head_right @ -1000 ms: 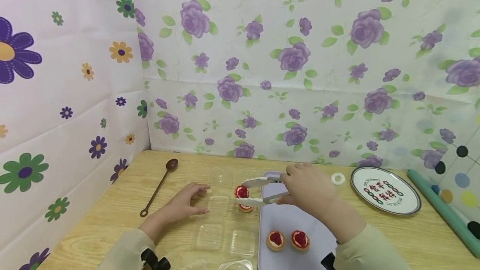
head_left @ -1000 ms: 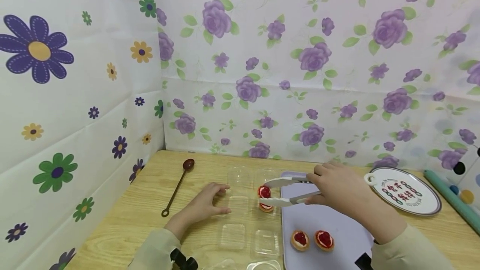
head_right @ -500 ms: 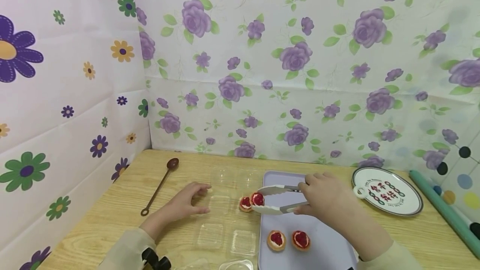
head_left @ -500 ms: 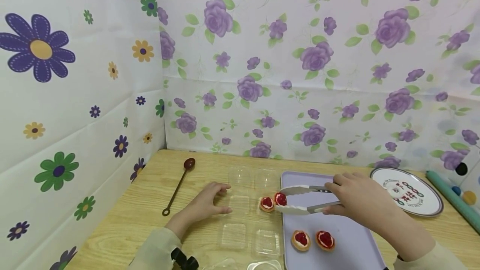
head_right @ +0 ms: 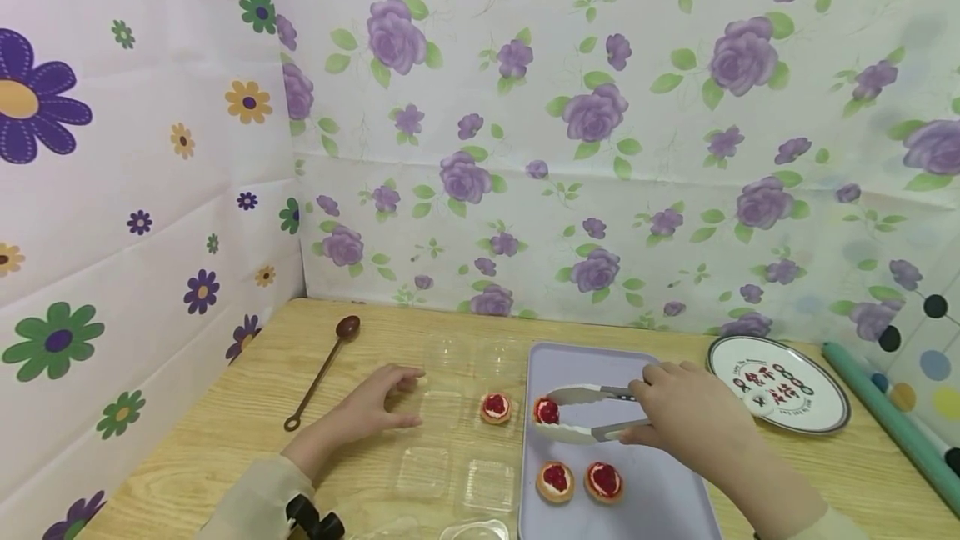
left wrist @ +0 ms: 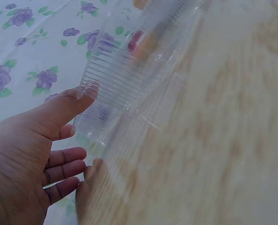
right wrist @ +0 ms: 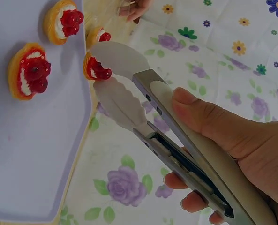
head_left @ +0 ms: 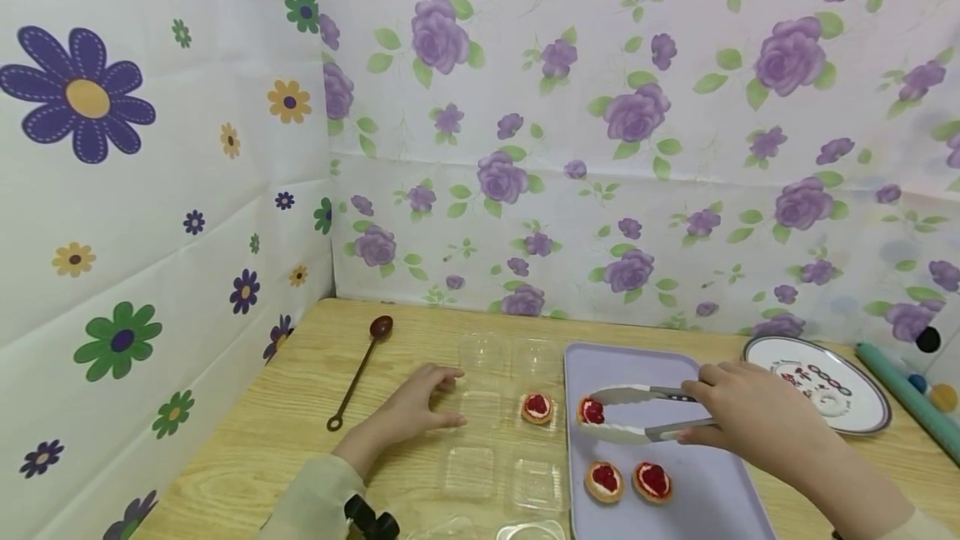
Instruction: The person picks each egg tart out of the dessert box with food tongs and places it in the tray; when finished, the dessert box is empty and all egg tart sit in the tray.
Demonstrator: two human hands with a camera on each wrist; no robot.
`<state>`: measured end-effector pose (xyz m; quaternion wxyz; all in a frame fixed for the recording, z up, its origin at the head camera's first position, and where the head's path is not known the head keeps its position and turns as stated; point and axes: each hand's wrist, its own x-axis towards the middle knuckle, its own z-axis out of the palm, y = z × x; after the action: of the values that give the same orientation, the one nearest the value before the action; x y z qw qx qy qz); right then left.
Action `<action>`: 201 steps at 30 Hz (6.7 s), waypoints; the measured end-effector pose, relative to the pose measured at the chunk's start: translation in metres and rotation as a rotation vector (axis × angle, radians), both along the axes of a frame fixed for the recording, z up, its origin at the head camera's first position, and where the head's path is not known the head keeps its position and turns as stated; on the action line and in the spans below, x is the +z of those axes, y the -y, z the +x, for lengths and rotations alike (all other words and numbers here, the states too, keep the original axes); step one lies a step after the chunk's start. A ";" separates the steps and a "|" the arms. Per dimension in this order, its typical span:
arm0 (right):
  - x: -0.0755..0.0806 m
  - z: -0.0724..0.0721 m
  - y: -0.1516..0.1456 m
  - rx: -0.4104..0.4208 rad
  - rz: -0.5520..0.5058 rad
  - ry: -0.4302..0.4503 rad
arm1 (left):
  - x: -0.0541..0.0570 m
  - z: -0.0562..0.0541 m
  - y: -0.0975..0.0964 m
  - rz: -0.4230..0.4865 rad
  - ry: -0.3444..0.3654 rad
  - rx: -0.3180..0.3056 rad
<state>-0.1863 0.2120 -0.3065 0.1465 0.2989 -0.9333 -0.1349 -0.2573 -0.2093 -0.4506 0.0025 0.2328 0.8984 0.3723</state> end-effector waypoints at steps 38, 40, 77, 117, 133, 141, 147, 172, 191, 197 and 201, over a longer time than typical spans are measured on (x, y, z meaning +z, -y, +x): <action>-0.004 -0.001 -0.042 -0.102 0.057 0.112 | -0.001 0.000 -0.001 0.005 0.004 0.008; -0.001 0.000 -0.045 -0.115 0.047 0.114 | 0.000 0.000 -0.001 0.003 0.004 0.004; 0.031 -0.003 -0.015 0.058 -0.083 -0.028 | 0.060 -0.008 -0.052 -0.338 -0.246 -0.119; 0.019 -0.034 0.080 0.060 0.143 0.045 | 0.037 -0.025 -0.098 -0.580 -0.188 -0.141; 0.016 -0.040 0.091 0.002 0.143 0.137 | 0.040 -0.021 -0.102 -0.608 -0.207 -0.148; 0.014 -0.041 0.090 -0.001 0.137 0.140 | 0.040 -0.021 -0.102 -0.600 -0.199 -0.146; 0.013 -0.039 0.089 -0.003 0.127 0.114 | 0.039 -0.021 -0.101 -0.589 -0.207 -0.145; 0.008 -0.039 0.088 -0.009 0.183 0.091 | 0.038 -0.020 -0.102 -0.593 -0.182 -0.144; 0.028 -0.022 0.063 0.006 0.075 0.033 | 0.036 -0.022 -0.099 -0.591 -0.190 -0.129; 0.029 -0.013 0.046 0.042 0.040 -0.048 | 0.036 -0.022 -0.099 -0.592 -0.192 -0.135; 0.026 -0.010 0.034 0.065 0.005 -0.084 | 0.035 -0.022 -0.098 -0.591 -0.192 -0.135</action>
<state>-0.1960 0.1782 -0.2807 0.1893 0.3235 -0.9157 -0.1447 -0.2793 -0.1111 -0.4156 0.0099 0.3153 0.9463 0.0704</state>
